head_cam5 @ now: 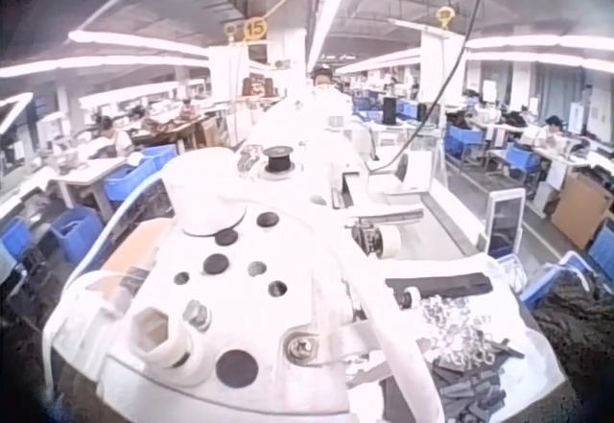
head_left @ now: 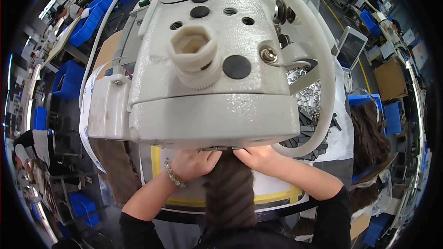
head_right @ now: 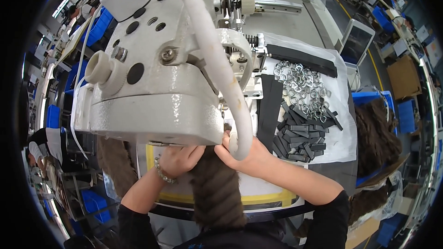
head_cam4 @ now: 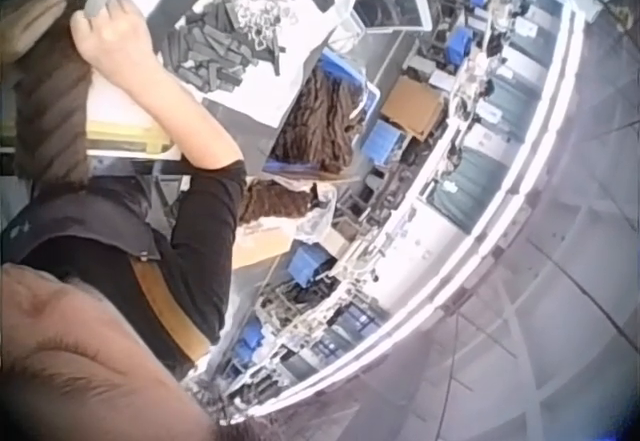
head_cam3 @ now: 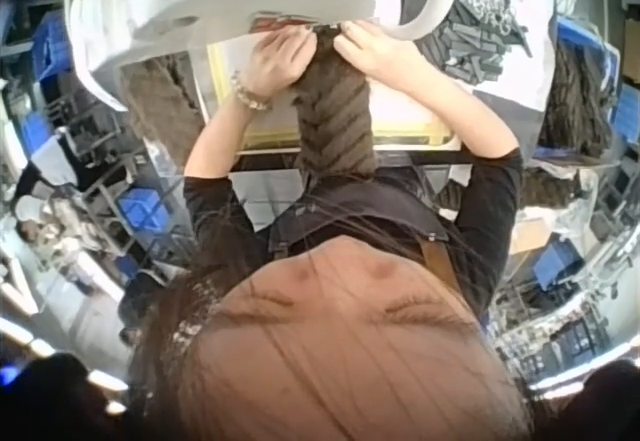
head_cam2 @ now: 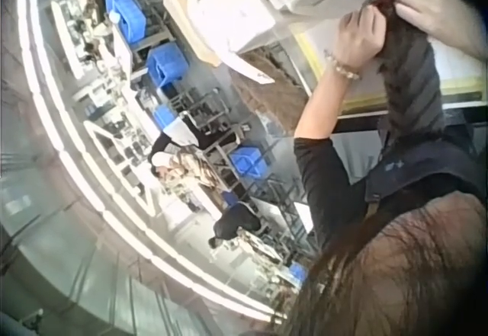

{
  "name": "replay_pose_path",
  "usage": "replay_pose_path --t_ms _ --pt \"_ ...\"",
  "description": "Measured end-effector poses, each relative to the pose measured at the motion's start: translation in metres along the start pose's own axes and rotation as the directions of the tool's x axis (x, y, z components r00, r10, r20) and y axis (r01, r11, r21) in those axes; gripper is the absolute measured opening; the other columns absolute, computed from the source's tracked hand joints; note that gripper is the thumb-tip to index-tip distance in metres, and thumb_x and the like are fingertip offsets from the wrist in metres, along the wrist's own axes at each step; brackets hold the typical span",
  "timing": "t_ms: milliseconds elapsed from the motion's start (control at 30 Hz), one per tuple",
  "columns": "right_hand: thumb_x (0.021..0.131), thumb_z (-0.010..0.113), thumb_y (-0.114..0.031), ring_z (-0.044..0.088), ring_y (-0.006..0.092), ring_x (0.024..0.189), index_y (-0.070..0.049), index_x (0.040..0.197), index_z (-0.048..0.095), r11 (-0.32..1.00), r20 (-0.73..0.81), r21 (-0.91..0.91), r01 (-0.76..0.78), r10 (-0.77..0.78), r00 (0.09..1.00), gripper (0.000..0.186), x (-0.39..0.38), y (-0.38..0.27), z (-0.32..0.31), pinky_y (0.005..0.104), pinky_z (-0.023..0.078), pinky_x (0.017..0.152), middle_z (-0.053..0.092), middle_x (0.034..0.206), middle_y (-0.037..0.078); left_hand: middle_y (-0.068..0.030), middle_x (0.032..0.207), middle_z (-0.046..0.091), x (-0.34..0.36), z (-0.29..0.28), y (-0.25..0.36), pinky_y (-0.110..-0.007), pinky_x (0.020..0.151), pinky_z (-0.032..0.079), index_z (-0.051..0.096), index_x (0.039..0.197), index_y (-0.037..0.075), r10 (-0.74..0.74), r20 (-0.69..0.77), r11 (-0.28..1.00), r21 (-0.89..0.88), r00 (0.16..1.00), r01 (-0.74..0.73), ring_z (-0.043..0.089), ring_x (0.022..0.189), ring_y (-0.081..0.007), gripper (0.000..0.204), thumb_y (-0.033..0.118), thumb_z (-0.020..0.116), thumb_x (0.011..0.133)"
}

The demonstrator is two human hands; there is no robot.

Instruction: Sewing pieces of fur and metal hardware onto black fabric straps using an industrial sewing machine.

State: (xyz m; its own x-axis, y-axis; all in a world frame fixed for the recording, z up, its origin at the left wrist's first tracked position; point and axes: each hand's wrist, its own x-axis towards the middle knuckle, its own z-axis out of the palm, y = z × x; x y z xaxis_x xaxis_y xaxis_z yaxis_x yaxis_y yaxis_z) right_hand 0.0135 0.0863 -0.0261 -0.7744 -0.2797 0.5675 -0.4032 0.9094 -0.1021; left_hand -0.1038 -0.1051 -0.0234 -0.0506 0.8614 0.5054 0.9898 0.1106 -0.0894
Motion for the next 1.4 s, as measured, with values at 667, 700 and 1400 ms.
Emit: replay_pose_path --t_ms 667,700,1400 --pt "0.064 0.061 -0.009 0.063 0.0146 0.078 -0.007 0.075 0.054 0.985 0.215 -0.160 0.060 -0.025 0.976 0.013 0.013 -0.008 -0.023 0.0282 0.048 0.064 0.062 0.085 0.004 -0.0065 0.096 0.060 0.002 -0.009 0.001 -0.035 0.079 0.047 0.061 0.089 0.007 -0.187 0.067 0.969 -0.154 0.980 0.195 0.058 0.092 -0.0215 0.015 0.011 0.059 0.075" --pt "0.064 0.061 -0.009 0.063 0.0146 0.078 -0.007 0.075 0.054 0.985 0.214 -0.160 0.063 -0.027 0.976 0.013 0.014 -0.009 -0.023 0.0282 0.048 0.064 0.062 0.085 0.004 -0.0058 0.094 0.059 0.002 -0.009 0.002 -0.034 0.079 0.047 0.059 0.086 0.007 -0.181 0.070 0.972 -0.136 0.981 0.189 0.058 0.091 -0.0210 0.013 0.011 0.059 0.075" --pt "0.073 0.060 -0.010 0.063 0.0179 0.088 0.000 0.100 0.064 0.990 0.277 -0.130 0.054 -0.016 0.961 0.029 -0.014 -0.011 -0.070 0.0305 0.049 0.078 0.065 0.100 0.012 -0.0144 0.114 0.060 -0.002 -0.043 0.017 -0.042 0.096 0.043 0.064 0.101 0.006 -0.091 0.297 0.970 -0.188 0.951 0.152 0.055 0.110 -0.0275 0.028 0.021 0.062 0.078"
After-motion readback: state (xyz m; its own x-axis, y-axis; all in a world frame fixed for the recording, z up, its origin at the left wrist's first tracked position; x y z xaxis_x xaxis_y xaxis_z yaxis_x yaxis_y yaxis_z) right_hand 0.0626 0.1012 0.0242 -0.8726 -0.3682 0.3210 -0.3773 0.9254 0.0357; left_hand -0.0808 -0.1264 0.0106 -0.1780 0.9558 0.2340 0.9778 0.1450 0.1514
